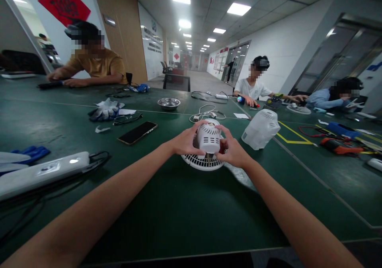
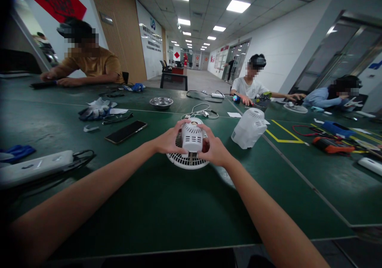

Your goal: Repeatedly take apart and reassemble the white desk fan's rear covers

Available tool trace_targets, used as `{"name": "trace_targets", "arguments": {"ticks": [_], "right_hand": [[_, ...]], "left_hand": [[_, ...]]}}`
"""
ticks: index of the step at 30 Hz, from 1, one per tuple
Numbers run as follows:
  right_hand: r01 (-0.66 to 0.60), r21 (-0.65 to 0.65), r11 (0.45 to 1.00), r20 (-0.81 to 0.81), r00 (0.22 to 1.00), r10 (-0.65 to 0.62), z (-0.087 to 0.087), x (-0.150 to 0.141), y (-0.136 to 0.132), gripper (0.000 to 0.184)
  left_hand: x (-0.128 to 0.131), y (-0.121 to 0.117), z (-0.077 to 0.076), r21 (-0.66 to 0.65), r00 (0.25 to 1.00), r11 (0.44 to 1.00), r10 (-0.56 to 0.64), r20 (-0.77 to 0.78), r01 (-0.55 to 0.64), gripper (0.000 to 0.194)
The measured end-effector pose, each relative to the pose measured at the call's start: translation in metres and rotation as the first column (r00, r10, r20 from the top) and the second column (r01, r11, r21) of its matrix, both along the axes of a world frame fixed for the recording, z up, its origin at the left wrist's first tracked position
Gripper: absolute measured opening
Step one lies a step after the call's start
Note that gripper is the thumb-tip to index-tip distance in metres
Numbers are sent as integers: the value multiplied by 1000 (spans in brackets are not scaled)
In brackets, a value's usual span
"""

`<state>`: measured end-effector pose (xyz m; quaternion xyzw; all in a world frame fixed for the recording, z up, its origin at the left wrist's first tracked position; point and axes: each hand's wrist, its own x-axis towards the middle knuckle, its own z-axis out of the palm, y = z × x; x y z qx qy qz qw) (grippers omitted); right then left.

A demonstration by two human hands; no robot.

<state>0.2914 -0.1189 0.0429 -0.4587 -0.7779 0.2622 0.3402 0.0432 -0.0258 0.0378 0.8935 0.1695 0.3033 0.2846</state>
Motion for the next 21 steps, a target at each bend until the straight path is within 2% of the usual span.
{"name": "trace_targets", "arguments": {"ticks": [5,10,14,16,18,21], "right_hand": [[34,77,997,8,999,-34,-4,0,0,104],[195,282,939,78,971,-225,-7,-6,3,109],[228,375,898,66,960,-271,-13,-1,10,98],[279,358,891,32,950,-310,-16,4,14,94],[306,299,904,20,945,-327,-18,9,17,97],[305,220,927,30,947,-319,-18,14,18,107]], "left_hand": [[5,3,-10,117,997,991,64,38,-68,122],[4,0,-15,111,984,977,178,29,-180,114],[-3,2,-21,120,974,967,224,37,-227,88],[-9,6,-26,106,948,942,313,55,-318,71],[-13,12,-33,36,897,898,435,81,-439,59],[-18,23,-42,-116,851,847,524,17,-519,56]]}}
